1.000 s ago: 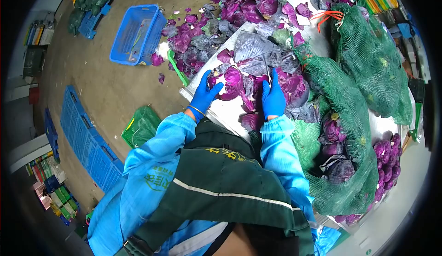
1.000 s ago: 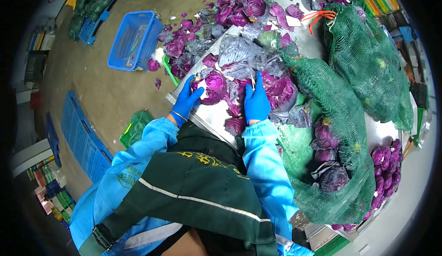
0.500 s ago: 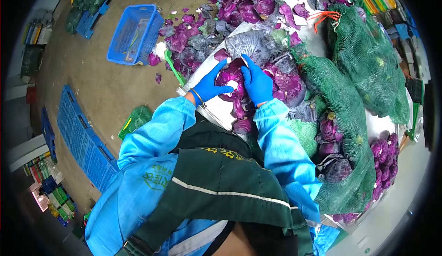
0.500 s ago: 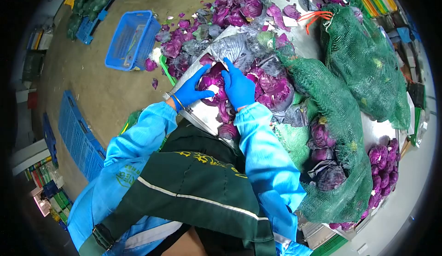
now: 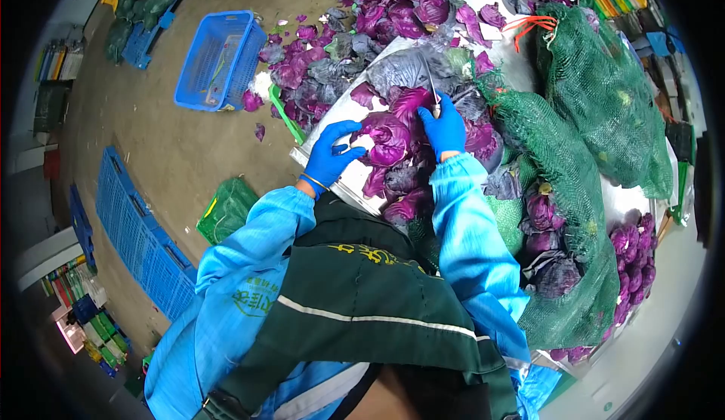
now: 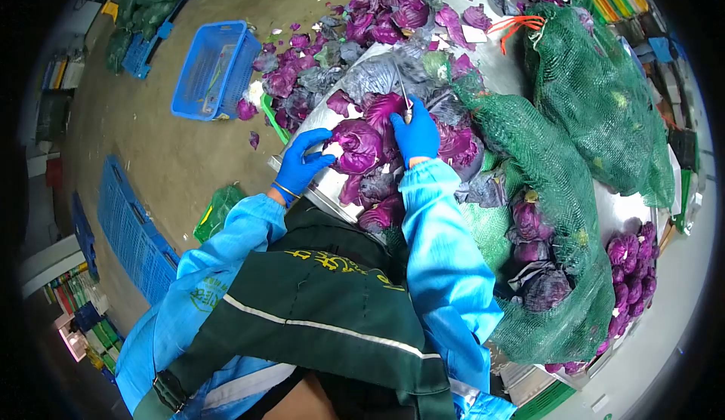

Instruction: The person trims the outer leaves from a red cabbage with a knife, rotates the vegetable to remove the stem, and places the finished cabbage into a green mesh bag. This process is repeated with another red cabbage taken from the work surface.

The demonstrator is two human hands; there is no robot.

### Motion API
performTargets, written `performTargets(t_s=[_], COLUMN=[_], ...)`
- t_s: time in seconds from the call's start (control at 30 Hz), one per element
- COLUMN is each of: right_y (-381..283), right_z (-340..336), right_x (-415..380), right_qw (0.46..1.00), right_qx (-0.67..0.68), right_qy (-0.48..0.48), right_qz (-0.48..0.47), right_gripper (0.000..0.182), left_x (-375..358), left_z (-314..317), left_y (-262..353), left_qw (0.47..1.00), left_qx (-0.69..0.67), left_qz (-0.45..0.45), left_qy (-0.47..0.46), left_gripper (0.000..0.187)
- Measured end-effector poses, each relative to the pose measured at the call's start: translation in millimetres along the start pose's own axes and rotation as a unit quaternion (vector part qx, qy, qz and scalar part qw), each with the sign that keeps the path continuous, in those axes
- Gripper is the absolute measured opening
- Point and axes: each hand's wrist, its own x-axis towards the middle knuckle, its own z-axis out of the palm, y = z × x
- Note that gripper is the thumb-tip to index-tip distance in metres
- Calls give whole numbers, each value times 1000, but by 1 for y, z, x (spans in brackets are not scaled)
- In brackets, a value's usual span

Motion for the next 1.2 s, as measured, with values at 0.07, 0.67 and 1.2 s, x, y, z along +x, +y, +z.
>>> performTargets(t_s=[0.07, 0.67, 1.2], right_y=[-30, 24, -3], right_z=[-17, -11, -14], right_x=[-17, -3, -45], right_qw=[997, 993, 984], right_qx=[27, 105, 155], right_qy=[44, -56, -81], right_qz=[-52, 28, -30], right_gripper=[63, 40, 38], left_x=[1, 8, 3], left_z=[13, 12, 14], left_y=[27, 8, 9], left_qw=[999, 980, 994], left_qx=[50, 118, 65], left_qz=[-9, 145, 66], left_qy=[2, -68, -50], left_gripper=[57, 78, 79])
